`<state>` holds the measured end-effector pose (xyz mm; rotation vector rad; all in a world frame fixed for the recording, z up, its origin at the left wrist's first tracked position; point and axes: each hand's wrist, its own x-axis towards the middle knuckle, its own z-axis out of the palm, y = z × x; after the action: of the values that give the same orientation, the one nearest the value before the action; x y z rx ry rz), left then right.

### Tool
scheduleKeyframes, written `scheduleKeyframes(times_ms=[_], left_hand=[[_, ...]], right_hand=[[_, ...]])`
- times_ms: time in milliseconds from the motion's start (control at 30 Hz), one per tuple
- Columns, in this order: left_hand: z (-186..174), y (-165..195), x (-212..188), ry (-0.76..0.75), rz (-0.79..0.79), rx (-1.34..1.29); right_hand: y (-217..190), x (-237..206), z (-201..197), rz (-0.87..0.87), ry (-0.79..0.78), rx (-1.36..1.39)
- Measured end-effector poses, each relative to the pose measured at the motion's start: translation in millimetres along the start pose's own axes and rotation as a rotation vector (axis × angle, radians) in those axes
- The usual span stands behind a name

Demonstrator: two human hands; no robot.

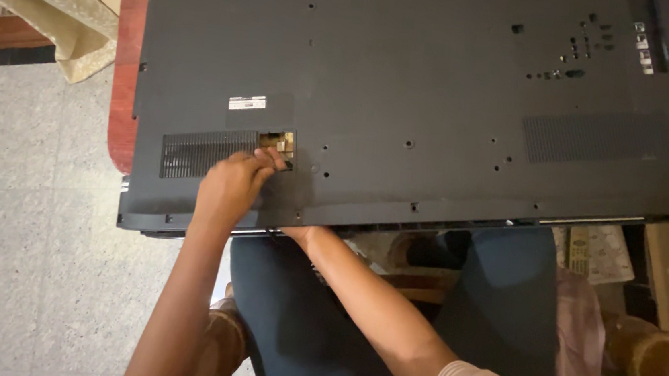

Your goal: The person works on the back of a television set placed on a table. They connect a power cable, wipe the surface with their hands, and use a screwdriver to remove several screws from the back panel.

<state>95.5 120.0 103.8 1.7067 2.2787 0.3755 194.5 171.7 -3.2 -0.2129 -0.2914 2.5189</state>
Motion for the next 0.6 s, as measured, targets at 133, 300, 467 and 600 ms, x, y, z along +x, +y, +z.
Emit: scheduleKeyframes(times_ms=[133, 300, 467, 600], left_hand=[[21, -6, 39, -0.073, -0.107, 0.233], [29, -28, 61, -0.262, -0.232, 0.128], [39, -35, 77, -0.343, -0.313, 0.075], [67, -42, 65, -0.104, -0.231, 0.057]], right_hand=[[1, -7, -13, 0.016, 0.003, -0.035], [1, -6, -34, -0.077, -0.213, -0.595], [-3, -12, -31, 0.256, -0.076, 0.609], [-8, -38, -27, 0.075, 0.250, 0.510]])
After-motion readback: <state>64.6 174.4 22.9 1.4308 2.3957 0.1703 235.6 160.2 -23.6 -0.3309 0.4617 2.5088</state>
